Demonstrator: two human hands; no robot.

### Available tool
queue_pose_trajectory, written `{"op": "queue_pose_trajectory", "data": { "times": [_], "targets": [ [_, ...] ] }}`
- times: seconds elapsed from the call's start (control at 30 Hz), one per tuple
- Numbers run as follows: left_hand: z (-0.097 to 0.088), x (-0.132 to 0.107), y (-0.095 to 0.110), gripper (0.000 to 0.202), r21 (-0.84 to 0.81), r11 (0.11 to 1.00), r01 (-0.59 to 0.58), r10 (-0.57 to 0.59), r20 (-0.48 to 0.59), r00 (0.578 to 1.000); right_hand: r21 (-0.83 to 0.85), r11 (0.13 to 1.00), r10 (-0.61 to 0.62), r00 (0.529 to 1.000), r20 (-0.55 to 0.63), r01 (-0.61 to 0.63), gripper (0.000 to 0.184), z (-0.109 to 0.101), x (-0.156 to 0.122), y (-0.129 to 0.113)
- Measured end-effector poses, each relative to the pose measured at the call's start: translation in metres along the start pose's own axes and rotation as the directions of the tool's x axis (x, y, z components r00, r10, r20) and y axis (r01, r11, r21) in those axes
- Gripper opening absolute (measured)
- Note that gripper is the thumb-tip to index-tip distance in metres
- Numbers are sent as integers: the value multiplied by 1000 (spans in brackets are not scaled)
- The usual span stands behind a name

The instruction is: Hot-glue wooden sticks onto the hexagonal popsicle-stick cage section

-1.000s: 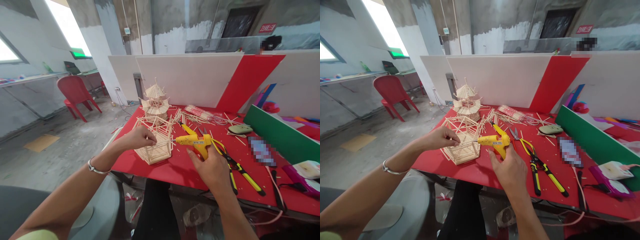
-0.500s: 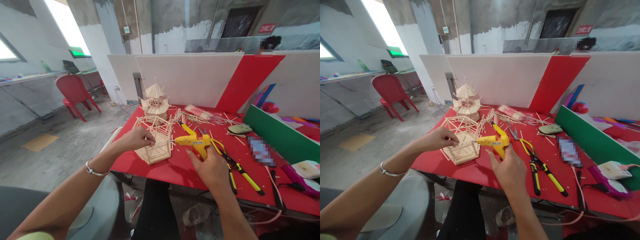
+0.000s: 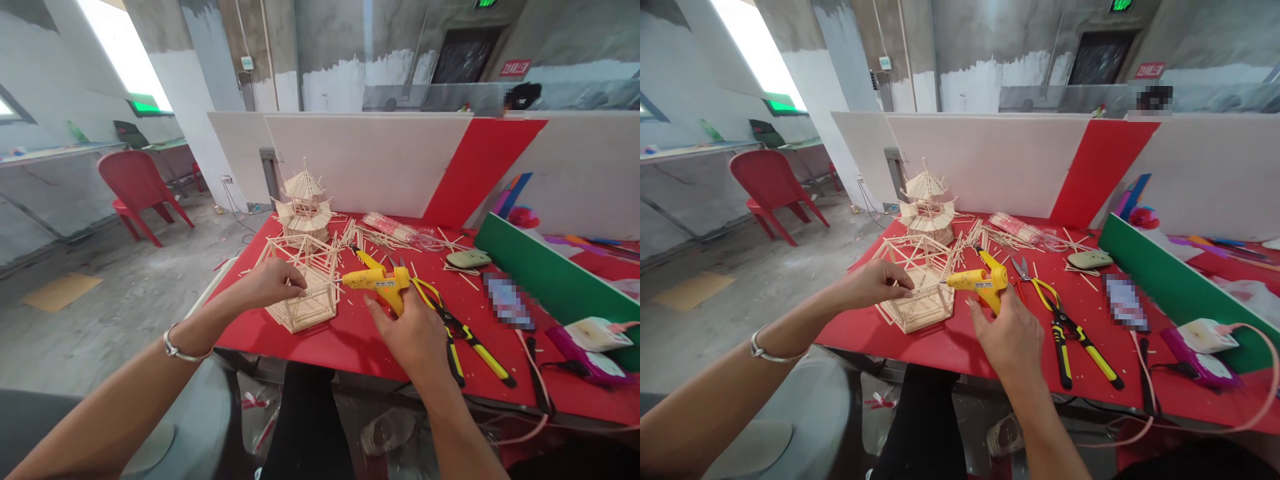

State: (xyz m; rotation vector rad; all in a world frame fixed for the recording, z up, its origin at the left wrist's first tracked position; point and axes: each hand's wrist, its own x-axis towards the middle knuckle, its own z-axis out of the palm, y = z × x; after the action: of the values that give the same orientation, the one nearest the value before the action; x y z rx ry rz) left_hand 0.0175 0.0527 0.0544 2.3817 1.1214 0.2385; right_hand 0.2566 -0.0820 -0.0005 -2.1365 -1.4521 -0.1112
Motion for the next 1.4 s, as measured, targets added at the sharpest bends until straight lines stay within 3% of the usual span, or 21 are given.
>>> {"op": "queue_pose_trajectory", "data": {
  "times": [0.27,0.67,1.03,1.4],
  "targets": [
    [0,0,-2,14,39,999,38,-39,21,999,-68,998,8,998,60,-4,41,-4,7,-13],
    [2,0,-6,13,15,1000,-19,19,16,1000,-134,989,-51,994,94,63,31,-5,15,-19],
    [2,-1,-5,12,-12,1000,-11,11,3,1000,-253,965,-40,995,89,61,37,-7,14,-21],
    [1,-2,-3,11,-26,1000,-5,5,-2,1000,-261,963,-40,992,118,70,36,-10,16,-23]
  ]
}}
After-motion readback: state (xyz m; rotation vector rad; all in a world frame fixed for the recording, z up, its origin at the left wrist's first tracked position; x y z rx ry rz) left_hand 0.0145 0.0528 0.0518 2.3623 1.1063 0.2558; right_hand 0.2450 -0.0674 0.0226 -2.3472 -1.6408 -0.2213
